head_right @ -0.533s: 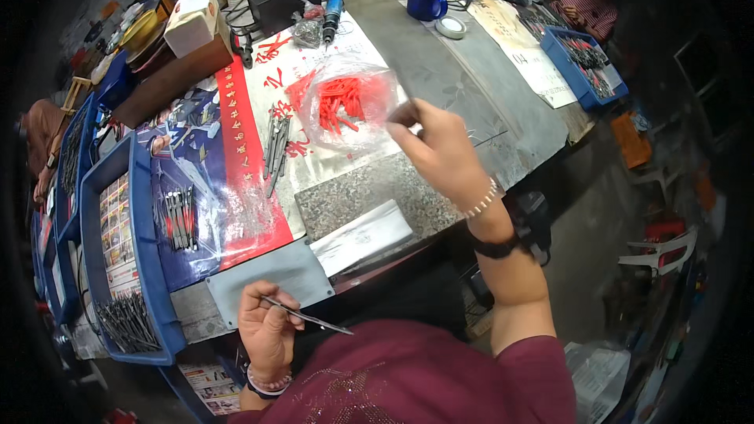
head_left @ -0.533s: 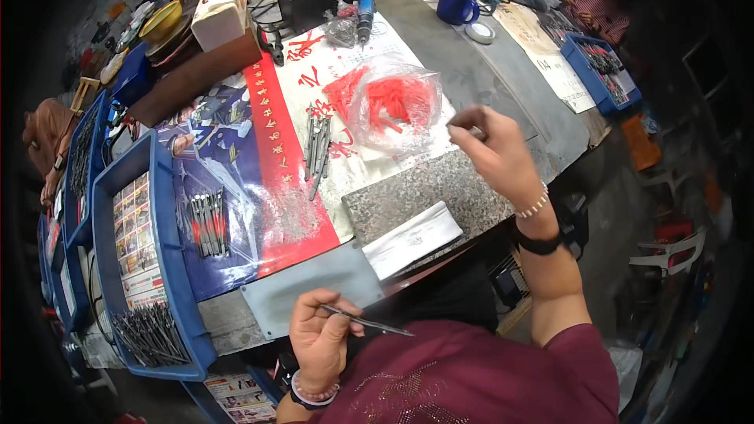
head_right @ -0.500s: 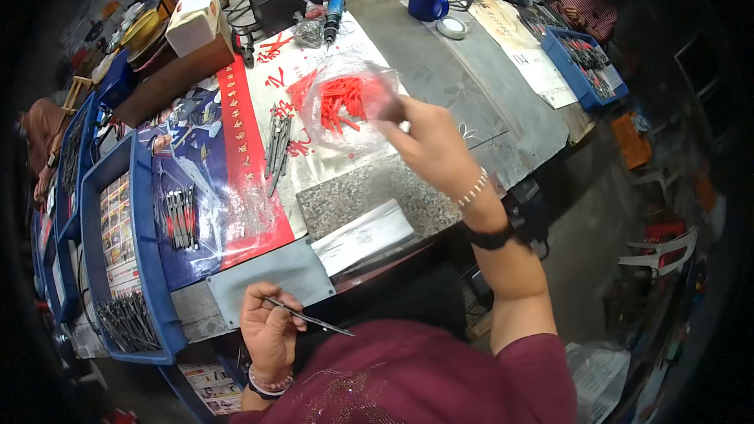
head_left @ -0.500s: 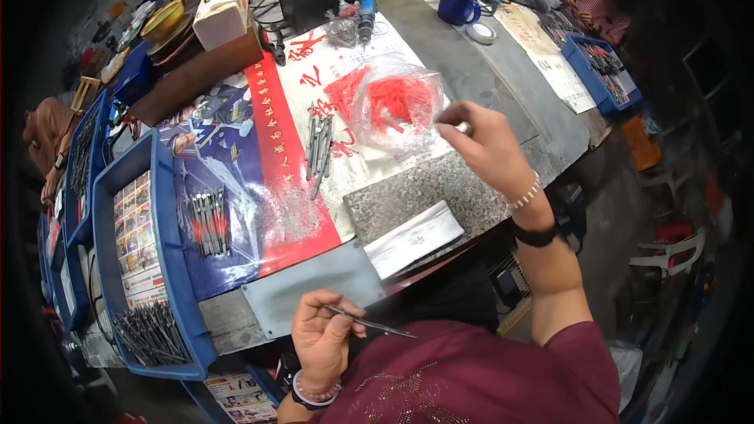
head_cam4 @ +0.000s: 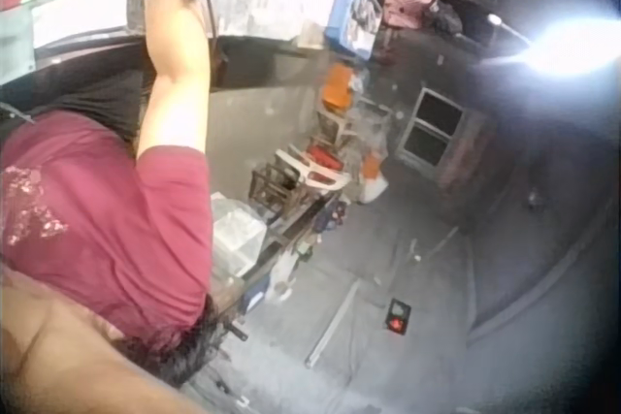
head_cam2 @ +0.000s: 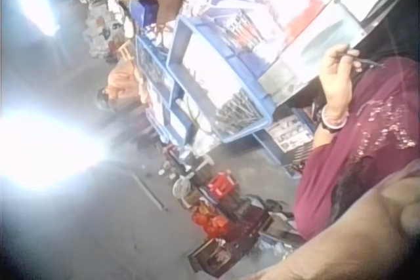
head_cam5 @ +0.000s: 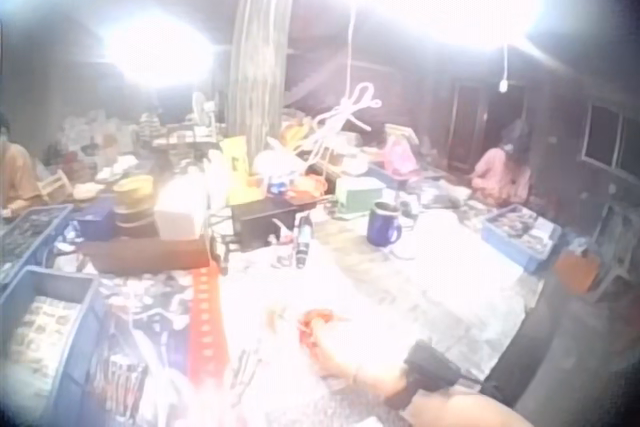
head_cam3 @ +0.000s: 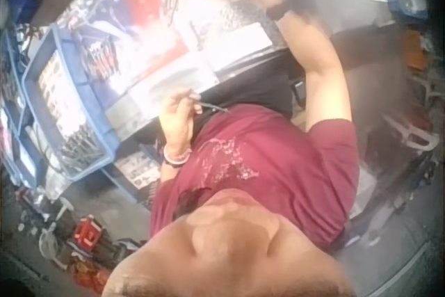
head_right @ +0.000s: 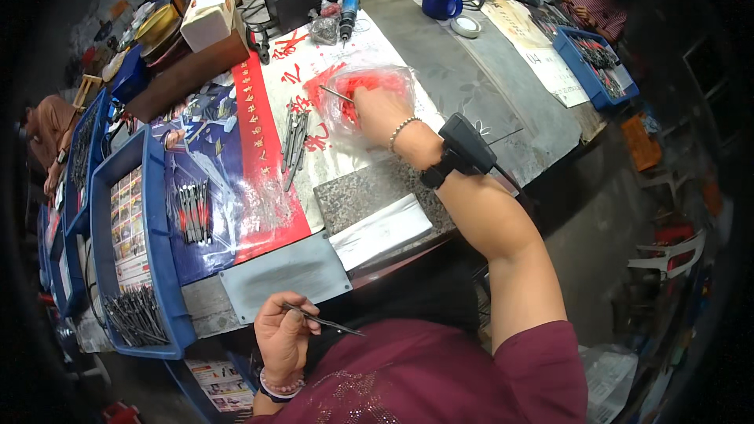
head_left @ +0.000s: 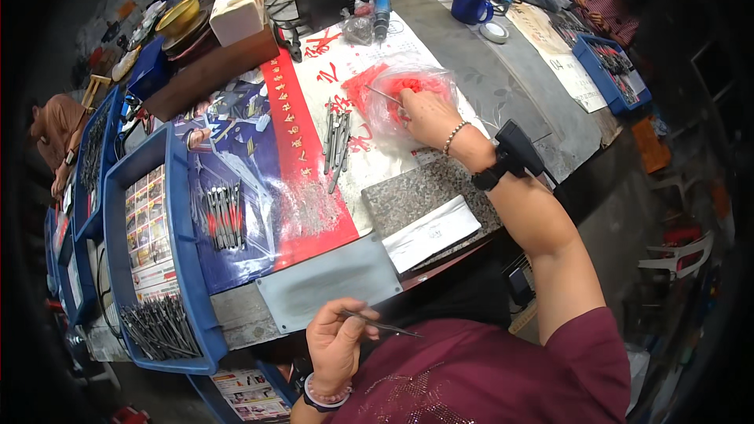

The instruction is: The person repeatedly picks up thin metal rods and red plastic sleeves, slides the sleeves onto the rods, and places the assembled pieces into a blue bin. The person also uses a small hammer to tap the rods while seated at a cluttered workbench.

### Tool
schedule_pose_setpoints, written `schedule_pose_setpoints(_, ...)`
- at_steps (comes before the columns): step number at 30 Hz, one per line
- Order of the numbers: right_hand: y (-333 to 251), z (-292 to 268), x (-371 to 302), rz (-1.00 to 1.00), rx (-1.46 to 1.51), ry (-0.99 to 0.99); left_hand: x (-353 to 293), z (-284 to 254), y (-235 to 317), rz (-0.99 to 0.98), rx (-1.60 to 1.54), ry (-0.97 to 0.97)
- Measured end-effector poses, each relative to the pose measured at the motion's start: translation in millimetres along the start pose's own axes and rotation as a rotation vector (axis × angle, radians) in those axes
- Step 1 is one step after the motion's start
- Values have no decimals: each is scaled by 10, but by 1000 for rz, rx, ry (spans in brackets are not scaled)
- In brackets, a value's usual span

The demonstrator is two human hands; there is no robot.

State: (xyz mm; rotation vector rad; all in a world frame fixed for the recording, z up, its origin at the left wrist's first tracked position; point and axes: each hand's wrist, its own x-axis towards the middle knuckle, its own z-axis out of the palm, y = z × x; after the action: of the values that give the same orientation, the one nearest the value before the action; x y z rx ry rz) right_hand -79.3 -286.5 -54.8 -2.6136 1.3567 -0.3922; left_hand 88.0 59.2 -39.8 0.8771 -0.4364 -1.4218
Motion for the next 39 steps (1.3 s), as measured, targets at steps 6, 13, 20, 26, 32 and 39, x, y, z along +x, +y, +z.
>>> schedule_pose_setpoints(6, -141, -413, -223, 8, 106, 144, 8, 52, -16, -36, 123, 44)
schedule_pose_setpoints(13, -670, -990, -1375, 197, 919, 11, 92, 167, -49, -111, 153, 2)
schedule_pose_setpoints(20, -1106, -603, -2068, 489, 1681, -199, 206, 302, -180, -176, 141, -92)
schedule_pose_setpoints(26, -1209, -340, -2241, 388, 1604, -140, 173, 310, -191, -157, 62, -69)
schedule_pose_setpoints(32, -1220, -404, -2310, 323, 1362, -147, 128, 293, -166, -166, 5, -102)
schedule_pose_setpoints(39, -1243, -409, -2341, 173, 1251, -71, 118, 321, -183, -183, 32, -106)
